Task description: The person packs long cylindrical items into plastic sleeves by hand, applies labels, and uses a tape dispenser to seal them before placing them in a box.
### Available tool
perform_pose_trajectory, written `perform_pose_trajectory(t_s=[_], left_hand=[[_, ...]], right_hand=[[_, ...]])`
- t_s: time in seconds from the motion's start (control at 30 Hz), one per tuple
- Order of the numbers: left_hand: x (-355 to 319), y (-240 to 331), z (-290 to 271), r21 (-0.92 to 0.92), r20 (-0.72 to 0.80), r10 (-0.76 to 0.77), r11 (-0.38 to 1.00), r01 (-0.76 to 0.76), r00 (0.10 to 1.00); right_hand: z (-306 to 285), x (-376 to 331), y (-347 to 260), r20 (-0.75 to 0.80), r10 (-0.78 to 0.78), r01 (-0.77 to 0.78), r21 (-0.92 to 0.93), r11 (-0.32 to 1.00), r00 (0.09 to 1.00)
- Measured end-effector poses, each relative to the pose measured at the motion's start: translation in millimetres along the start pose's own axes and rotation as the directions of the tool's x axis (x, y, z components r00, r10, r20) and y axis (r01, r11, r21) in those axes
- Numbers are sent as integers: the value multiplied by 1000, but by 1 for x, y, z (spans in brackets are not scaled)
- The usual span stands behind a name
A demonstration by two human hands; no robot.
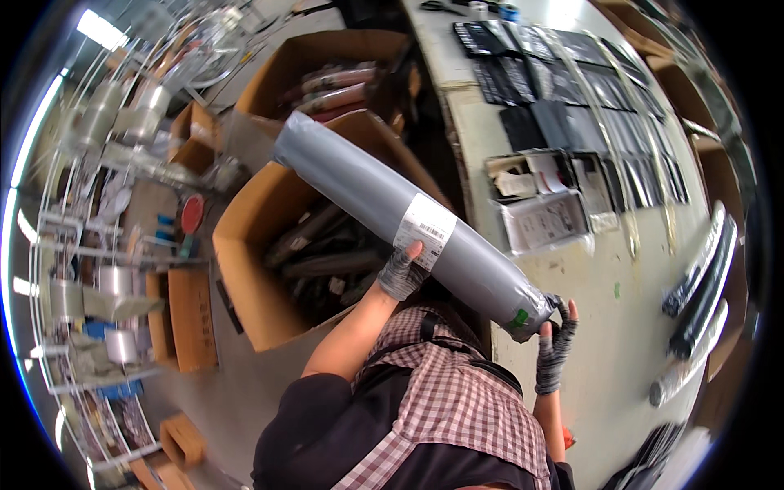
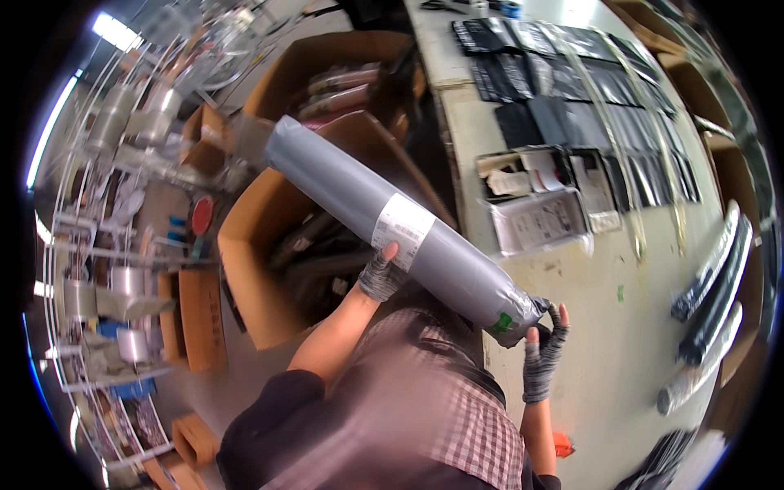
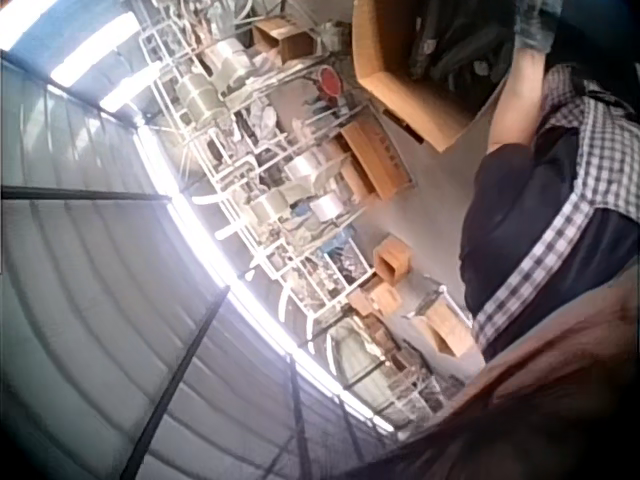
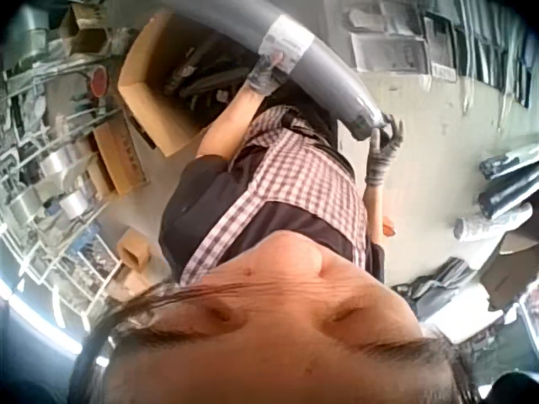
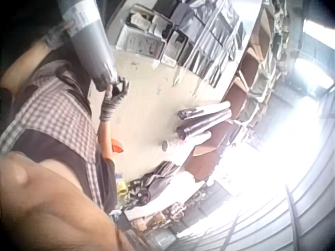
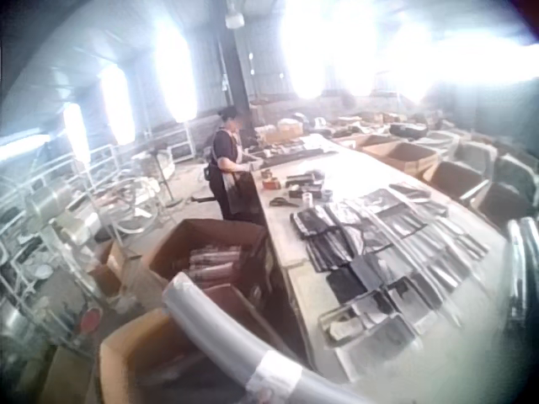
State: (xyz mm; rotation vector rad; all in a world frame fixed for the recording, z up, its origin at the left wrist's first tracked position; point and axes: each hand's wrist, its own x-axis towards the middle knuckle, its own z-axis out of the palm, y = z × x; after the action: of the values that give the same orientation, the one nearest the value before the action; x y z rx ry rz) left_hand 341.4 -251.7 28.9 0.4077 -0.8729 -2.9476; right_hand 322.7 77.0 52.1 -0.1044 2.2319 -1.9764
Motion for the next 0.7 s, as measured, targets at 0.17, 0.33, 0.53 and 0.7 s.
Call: perform_pose_trajectory(t_s=[0.17,0.33,0.53,0.7], left_hand=[[-49,4,-61,-117,-152,78,989,-96,985],[-111,-13,-124,-465,-349,-7,870,-167,937],[-112,-28,-143,-432,-486,47,855,-287,873],[-104,-7,-170,-205,-789,46,920,-333,613]], right_hand=[[-2,27,8,39,17,-16,-29,999,999],[-8,25,23,81,224,-229,52,972,971],[-1,27,35,126,322,-337,117,934,938],[-3,30,39,154,341,-362,144,921,927]])
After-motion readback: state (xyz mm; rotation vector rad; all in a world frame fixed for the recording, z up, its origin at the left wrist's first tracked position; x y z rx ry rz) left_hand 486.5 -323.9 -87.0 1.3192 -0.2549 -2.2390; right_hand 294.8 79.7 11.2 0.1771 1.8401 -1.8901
